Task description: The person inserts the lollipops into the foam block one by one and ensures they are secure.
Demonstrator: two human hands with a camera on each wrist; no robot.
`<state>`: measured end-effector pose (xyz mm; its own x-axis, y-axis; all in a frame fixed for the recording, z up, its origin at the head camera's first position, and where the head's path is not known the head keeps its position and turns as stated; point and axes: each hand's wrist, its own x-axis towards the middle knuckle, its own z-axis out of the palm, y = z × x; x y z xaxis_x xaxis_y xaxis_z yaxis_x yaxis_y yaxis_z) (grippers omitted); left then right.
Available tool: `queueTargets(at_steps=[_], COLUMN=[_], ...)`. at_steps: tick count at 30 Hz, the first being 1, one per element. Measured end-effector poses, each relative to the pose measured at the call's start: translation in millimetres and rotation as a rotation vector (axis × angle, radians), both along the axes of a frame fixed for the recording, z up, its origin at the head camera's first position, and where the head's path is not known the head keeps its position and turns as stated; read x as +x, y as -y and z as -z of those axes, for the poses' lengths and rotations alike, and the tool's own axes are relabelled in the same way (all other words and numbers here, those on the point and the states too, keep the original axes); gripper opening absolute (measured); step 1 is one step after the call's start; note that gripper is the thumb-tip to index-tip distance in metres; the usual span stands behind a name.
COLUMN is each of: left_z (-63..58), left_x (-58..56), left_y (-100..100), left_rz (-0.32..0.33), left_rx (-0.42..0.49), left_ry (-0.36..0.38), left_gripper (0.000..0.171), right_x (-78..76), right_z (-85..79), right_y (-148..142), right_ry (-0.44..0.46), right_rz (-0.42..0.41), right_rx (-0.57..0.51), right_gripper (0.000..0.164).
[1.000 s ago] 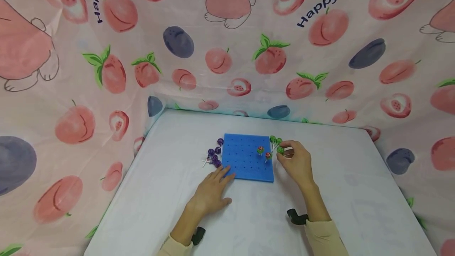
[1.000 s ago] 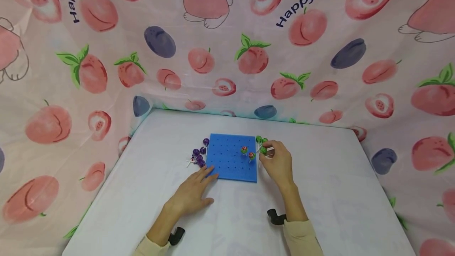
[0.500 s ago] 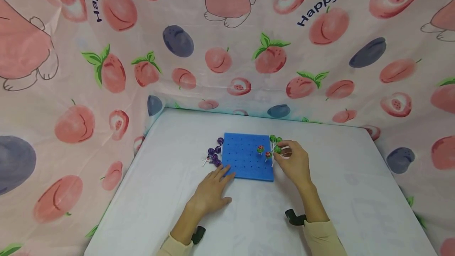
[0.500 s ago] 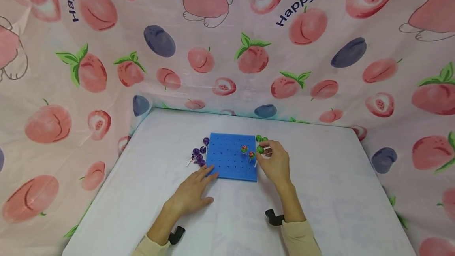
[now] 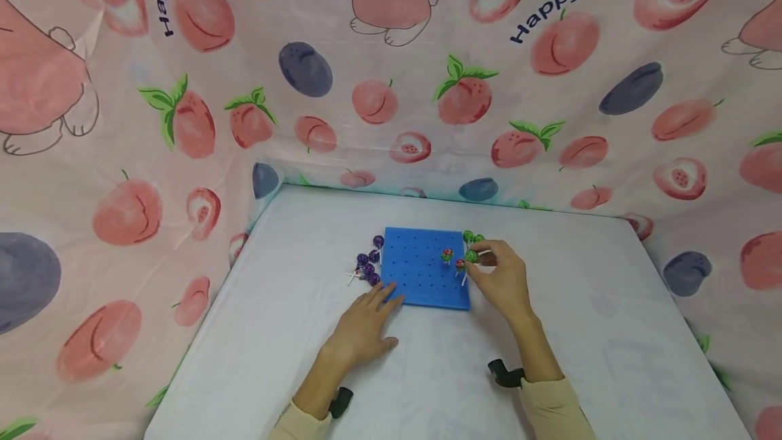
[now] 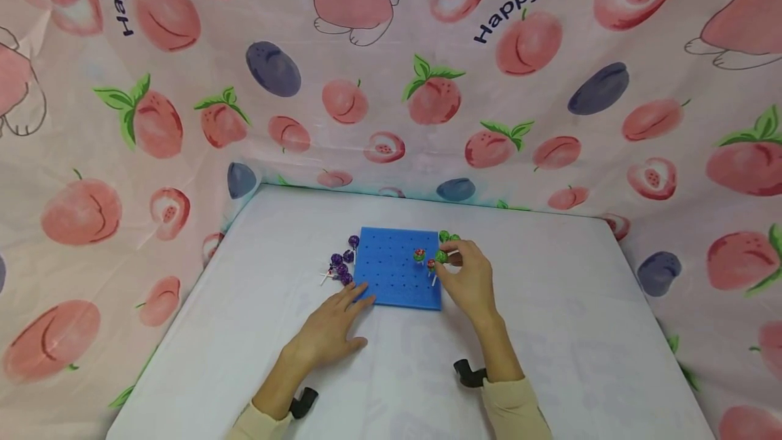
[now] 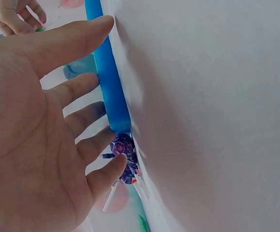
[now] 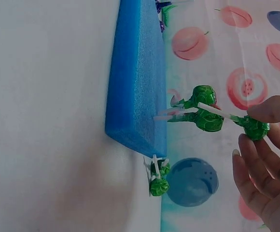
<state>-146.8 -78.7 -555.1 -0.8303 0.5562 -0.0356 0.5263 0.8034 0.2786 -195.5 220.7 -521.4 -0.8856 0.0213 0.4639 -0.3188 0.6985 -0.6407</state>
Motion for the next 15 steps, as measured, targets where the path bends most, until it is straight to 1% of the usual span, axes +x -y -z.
queueTargets(at_steps=[11,15], left_z=[1.1,1.2], left_x=[-1.2,-0.9], left_y=[0.0,-0.3], left_rz=[0.005,0.003], left_rx=[-0.009,-0.013], left_ry=[-0.012,-0.007], left_gripper=[0.079,0.079], right_x=[-2.9,-2.3], right_z=[2.2,1.4], right_y=[5.1,6.6], right_ry=[-0.015,-0.043], right_rz=[-0.028,-0.042], right_rx=[0.007,0.006], right_gripper=[0.034,0.036])
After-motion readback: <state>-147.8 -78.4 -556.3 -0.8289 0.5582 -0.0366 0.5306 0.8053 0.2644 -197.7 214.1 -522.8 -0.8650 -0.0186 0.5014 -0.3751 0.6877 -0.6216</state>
